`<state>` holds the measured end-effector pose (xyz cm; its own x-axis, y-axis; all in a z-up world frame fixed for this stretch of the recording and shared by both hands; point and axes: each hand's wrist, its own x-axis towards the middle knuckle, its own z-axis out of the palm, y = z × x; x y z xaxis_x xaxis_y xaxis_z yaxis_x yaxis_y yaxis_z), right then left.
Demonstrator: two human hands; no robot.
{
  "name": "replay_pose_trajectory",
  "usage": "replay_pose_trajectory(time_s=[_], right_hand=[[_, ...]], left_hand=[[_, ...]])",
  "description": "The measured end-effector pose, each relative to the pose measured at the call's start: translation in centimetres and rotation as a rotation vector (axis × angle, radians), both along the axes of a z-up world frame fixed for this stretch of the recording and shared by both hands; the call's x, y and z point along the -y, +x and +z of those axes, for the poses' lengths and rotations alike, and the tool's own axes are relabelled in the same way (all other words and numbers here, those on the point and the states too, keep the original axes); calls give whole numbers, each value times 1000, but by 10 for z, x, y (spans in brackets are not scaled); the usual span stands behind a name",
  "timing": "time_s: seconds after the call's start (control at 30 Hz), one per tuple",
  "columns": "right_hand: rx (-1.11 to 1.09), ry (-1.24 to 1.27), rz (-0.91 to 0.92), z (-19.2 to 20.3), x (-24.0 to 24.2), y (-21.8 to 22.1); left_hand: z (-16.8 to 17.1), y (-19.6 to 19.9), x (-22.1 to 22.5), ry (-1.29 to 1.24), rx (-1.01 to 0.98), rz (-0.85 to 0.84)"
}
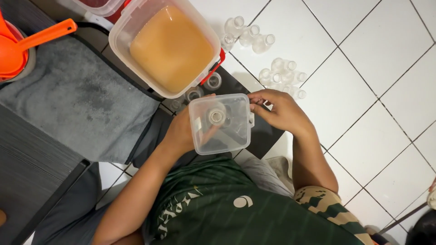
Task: The person scoops orange liquid from a large container using an orange ladle and pours it into small plastic bottles placed on a tray. The person repeats this process for multiple bottles, arranging them in rows on the tray.
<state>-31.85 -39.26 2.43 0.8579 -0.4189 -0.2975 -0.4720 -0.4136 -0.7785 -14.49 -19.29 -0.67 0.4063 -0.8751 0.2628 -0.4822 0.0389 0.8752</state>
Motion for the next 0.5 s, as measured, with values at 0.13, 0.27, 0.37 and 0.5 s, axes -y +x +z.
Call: replay_pose_trajectory(time_s=[0.13, 0.27, 0.37, 0.5], right_hand=[[13, -22, 28, 0, -4, -2], [62, -70, -1, -10, -5, -5], [61, -89, 17, -15, -11, -3], [68, -212, 2, -17, -8, -3]], left_hand=[[2, 1, 2, 33, 10, -8], [-3, 3, 4, -89, 85, -53], [-14, 2, 0, -143, 112, -51], [-19, 2, -2, -157, 11, -41]])
